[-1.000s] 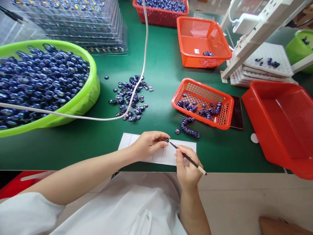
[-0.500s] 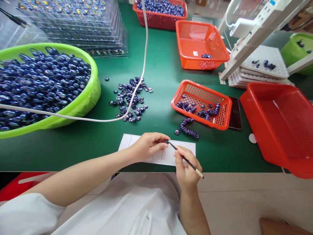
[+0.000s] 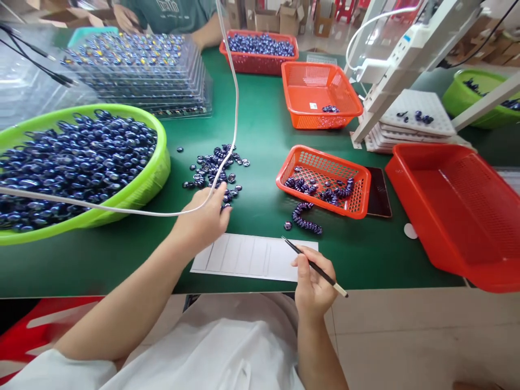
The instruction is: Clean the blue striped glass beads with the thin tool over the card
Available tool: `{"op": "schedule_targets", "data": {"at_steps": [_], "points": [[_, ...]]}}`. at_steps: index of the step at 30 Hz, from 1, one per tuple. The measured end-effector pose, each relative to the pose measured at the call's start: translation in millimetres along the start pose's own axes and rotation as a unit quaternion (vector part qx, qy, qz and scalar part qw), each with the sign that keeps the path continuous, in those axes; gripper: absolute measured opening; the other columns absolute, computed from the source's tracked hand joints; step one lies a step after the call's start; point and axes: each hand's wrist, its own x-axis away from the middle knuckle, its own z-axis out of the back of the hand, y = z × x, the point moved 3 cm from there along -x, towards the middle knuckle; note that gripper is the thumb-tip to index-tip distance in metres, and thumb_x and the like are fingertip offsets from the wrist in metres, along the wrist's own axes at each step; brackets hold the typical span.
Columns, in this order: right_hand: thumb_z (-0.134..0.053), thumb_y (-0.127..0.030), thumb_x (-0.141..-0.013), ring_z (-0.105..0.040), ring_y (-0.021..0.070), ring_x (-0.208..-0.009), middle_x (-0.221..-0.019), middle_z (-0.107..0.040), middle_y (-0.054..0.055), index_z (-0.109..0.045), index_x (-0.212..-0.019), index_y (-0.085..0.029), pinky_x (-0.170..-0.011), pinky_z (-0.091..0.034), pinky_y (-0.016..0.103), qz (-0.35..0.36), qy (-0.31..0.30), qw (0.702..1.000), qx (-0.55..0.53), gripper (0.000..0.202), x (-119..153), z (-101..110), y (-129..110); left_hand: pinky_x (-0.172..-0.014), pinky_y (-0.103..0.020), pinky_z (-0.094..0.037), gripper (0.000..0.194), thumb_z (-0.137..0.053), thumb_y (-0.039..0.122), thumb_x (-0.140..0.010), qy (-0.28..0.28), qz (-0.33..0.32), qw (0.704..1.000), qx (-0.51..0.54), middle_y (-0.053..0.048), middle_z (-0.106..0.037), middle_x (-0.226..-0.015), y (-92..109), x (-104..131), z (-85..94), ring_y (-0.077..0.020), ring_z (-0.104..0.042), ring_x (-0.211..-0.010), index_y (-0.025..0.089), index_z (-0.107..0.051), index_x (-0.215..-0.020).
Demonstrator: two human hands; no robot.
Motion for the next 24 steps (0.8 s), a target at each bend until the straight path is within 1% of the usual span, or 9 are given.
{"op": "schedule_targets", "data": {"at_steps": [1,3,5,6,8,11,15,19,24], "points": [[-0.071,-0.024,-0.085,-0.067,0.0125,-0.058,-0.092,-0.075,0.005,-0.069,-0.094,-0.019,-0.059,-0.059,0.032,0.000,0.013,1.000,-0.007,0.010,0,0,0,-0.090,-0.042,-0.053,0.050,-0.053,0.019,-0.093,0.007,-0.028,0.999,0.013,-0.019,-0.063,-0.115,11,1,-1.3,-0.0313,-0.058,-0.108,0.006,-0.048,-0.141],[-0.072,-0.025,-0.085,-0.066,0.0122,-0.055,-0.090,-0.074,0.005,-0.068,-0.093,-0.018,-0.055,-0.058,0.031,0.001,0.039,0.999,-0.014,0.011,-1,2,1,-0.092,-0.041,-0.052,0.040,-0.053,0.019,-0.094,0.002,-0.121,0.991,0.065,-0.017,-0.063,-0.113,40,2,-7.4,-0.0285,-0.057,-0.106,0.009,-0.055,-0.132],[-0.073,-0.025,-0.084,-0.065,0.0120,-0.054,-0.090,-0.074,0.005,-0.067,-0.092,-0.018,-0.054,-0.057,0.031,-0.002,0.056,0.998,-0.016,0.012,-1,3,2,-0.090,-0.040,-0.052,0.023,-0.051,0.020,-0.097,-0.039,-0.225,0.966,0.118,-0.014,-0.063,-0.110,71,2,-17.9,-0.0262,-0.057,-0.101,0.013,-0.064,-0.114],[-0.073,-0.025,-0.084,-0.065,0.0119,-0.054,-0.090,-0.074,0.005,-0.067,-0.092,-0.018,-0.054,-0.057,0.031,-0.004,0.062,0.998,-0.017,0.013,-1,4,3,-0.089,-0.039,-0.052,0.020,-0.050,0.020,-0.098,-0.062,-0.257,0.954,0.140,-0.014,-0.063,-0.108,84,2,-23.8,-0.0253,-0.057,-0.100,0.013,-0.066,-0.106],[-0.074,-0.025,-0.084,-0.065,0.0117,-0.054,-0.089,-0.073,0.004,-0.067,-0.092,-0.018,-0.056,-0.058,0.032,-0.009,0.068,0.998,-0.016,0.013,-2,5,3,-0.088,-0.039,-0.053,0.018,-0.052,0.022,-0.098,-0.085,-0.264,0.946,0.167,-0.013,-0.063,-0.106,100,-3,-34.3,-0.0254,-0.057,-0.100,0.013,-0.067,-0.100],[-0.072,-0.026,-0.085,-0.064,0.0118,-0.054,-0.088,-0.073,0.004,-0.066,-0.091,-0.018,-0.056,-0.058,0.033,-0.011,0.064,0.998,-0.015,0.012,-2,4,2,-0.086,-0.039,-0.054,0.014,-0.056,0.020,-0.096,-0.109,-0.224,0.951,0.183,-0.013,-0.063,-0.105,108,-13,-43.9,-0.0255,-0.059,-0.100,0.013,-0.067,-0.101],[-0.072,-0.024,-0.085,-0.064,0.0115,-0.053,-0.087,-0.073,0.003,-0.067,-0.090,-0.019,-0.055,-0.057,0.031,-0.012,0.060,0.998,-0.031,0.009,-3,3,1,-0.081,-0.036,-0.054,0.011,-0.059,0.017,-0.092,-0.161,-0.188,0.952,0.182,-0.011,-0.065,-0.097,106,-22,-42.3,-0.0247,-0.064,-0.091,0.013,-0.067,-0.098],[-0.074,-0.022,-0.083,-0.065,0.0117,-0.053,-0.086,-0.075,0.003,-0.069,-0.089,-0.018,-0.053,-0.054,0.029,-0.020,0.069,0.996,-0.047,0.009,-4,3,1,-0.076,-0.034,-0.054,0.017,-0.062,0.015,-0.086,-0.201,-0.193,0.943,0.183,-0.012,-0.066,-0.097,106,-26,-37.1,-0.0236,-0.066,-0.082,0.013,-0.070,-0.102],[-0.074,-0.025,-0.083,-0.065,0.0115,-0.054,-0.088,-0.075,0.003,-0.067,-0.090,-0.019,-0.056,-0.055,0.030,-0.044,0.058,0.996,-0.056,0.012,-6,3,1,-0.072,-0.030,-0.053,0.019,-0.061,0.010,-0.084,-0.199,-0.229,0.930,0.205,-0.010,-0.067,-0.094,105,-27,-38.0,-0.0207,-0.066,-0.076,0.015,-0.075,-0.095]]}}
